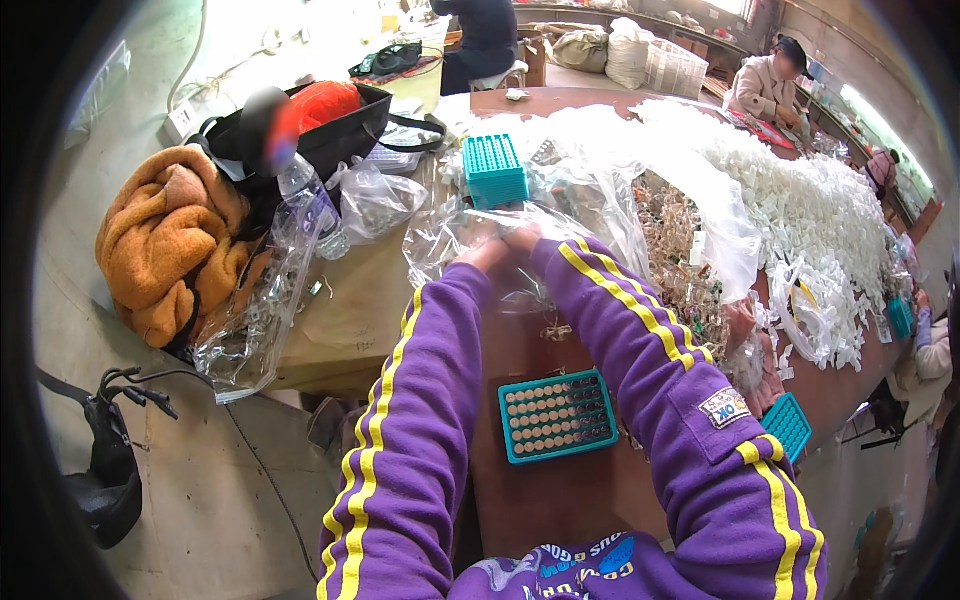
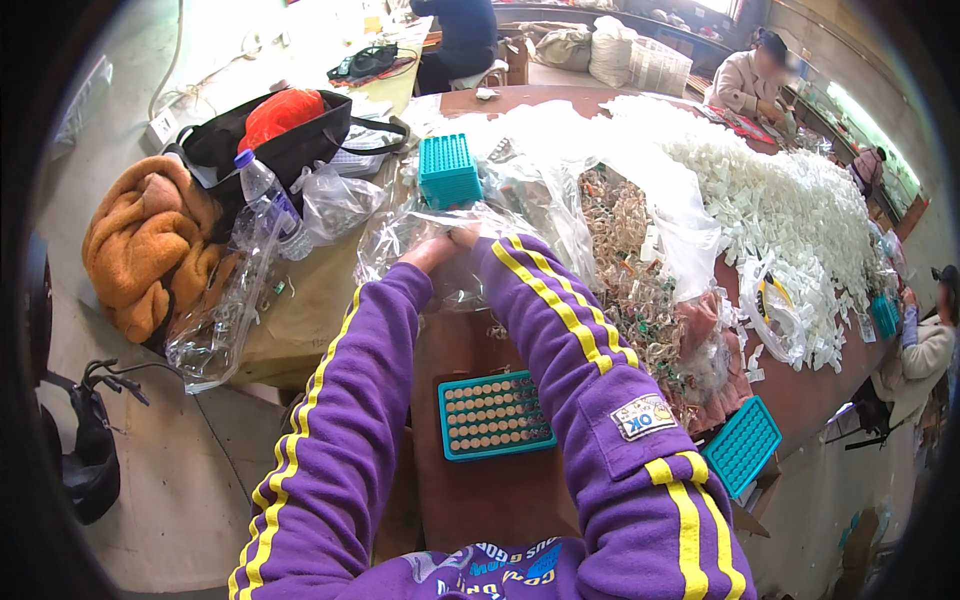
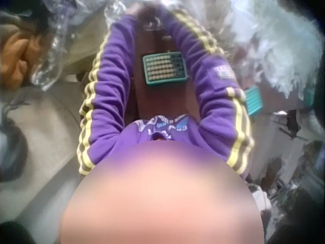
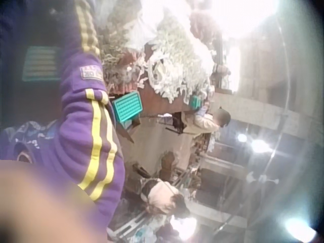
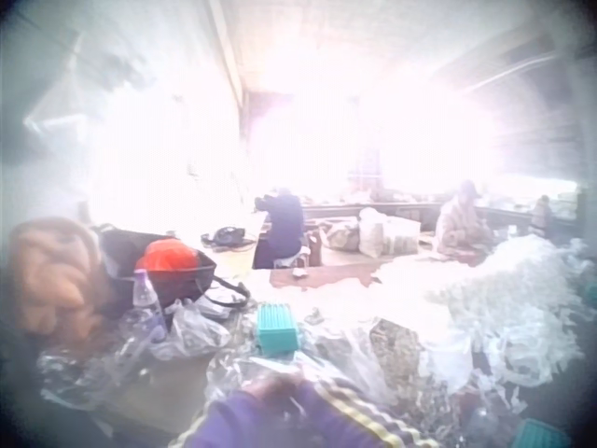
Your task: The person picks small white plastic connectors and clear plastic pieces from a pile on the table, then inserts them into a teal tray with circular indentations. The person repeats this process, handling items one at a time and placing them into the tray.
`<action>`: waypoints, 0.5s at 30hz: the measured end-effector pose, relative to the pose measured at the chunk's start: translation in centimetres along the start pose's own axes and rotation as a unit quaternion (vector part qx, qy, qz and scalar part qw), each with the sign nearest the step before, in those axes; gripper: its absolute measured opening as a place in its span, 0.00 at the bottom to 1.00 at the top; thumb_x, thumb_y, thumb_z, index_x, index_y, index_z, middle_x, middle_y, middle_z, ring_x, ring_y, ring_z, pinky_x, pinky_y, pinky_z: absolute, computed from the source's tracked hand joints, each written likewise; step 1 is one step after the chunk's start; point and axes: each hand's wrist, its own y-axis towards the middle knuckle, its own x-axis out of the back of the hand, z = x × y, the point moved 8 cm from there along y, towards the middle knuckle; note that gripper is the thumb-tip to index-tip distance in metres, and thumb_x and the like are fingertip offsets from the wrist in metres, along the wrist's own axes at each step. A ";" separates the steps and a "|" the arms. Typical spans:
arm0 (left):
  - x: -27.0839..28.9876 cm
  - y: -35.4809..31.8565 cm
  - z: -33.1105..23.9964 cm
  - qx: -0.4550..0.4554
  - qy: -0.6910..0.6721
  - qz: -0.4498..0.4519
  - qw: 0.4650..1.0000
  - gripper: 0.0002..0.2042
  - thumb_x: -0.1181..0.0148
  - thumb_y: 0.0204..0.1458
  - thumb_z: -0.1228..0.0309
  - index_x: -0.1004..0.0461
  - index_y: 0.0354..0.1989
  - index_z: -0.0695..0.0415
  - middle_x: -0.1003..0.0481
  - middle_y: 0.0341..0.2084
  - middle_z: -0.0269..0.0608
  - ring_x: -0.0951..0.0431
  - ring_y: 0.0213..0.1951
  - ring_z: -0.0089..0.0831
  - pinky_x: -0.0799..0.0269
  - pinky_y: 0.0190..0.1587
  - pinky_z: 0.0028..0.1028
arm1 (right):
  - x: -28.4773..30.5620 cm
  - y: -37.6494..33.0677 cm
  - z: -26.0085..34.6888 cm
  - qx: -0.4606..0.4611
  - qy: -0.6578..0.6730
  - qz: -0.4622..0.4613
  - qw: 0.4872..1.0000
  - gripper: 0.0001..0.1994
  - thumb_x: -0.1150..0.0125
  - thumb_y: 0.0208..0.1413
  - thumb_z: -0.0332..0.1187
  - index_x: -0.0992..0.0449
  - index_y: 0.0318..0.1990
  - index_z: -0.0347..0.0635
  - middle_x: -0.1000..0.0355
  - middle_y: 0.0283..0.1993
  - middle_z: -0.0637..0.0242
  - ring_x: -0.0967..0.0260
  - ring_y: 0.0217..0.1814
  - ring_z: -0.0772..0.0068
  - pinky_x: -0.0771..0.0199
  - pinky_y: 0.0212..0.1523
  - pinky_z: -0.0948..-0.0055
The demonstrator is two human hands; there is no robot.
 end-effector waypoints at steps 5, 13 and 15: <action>-0.3 1.8 1.0 -0.051 -0.001 -0.028 0.998 0.19 0.43 0.54 0.68 0.27 0.55 0.54 0.29 0.56 0.51 0.31 0.59 0.43 0.35 0.60 0.36 | 0.8 1.0 -0.4 -0.018 -0.014 -0.014 1.000 0.14 0.44 0.51 0.35 0.19 0.41 0.39 0.23 0.45 0.52 0.26 0.49 0.55 0.27 0.50 0.62; 3.9 -3.4 -4.6 -0.046 0.023 0.107 0.993 0.19 0.45 0.53 0.59 0.25 0.51 0.56 0.25 0.49 0.53 0.25 0.51 0.49 0.30 0.54 0.40 | 2.5 -4.0 -0.1 -0.017 -0.047 -0.008 0.999 0.14 0.44 0.51 0.35 0.20 0.42 0.39 0.24 0.48 0.52 0.27 0.51 0.55 0.27 0.51 0.63; 3.1 -3.7 -4.3 -0.033 0.002 0.150 0.988 0.19 0.44 0.53 0.59 0.24 0.49 0.56 0.24 0.46 0.55 0.25 0.49 0.51 0.29 0.52 0.41 | 2.8 -6.1 0.4 0.003 -0.051 0.012 0.999 0.14 0.44 0.51 0.35 0.20 0.42 0.39 0.24 0.48 0.52 0.27 0.52 0.55 0.27 0.52 0.63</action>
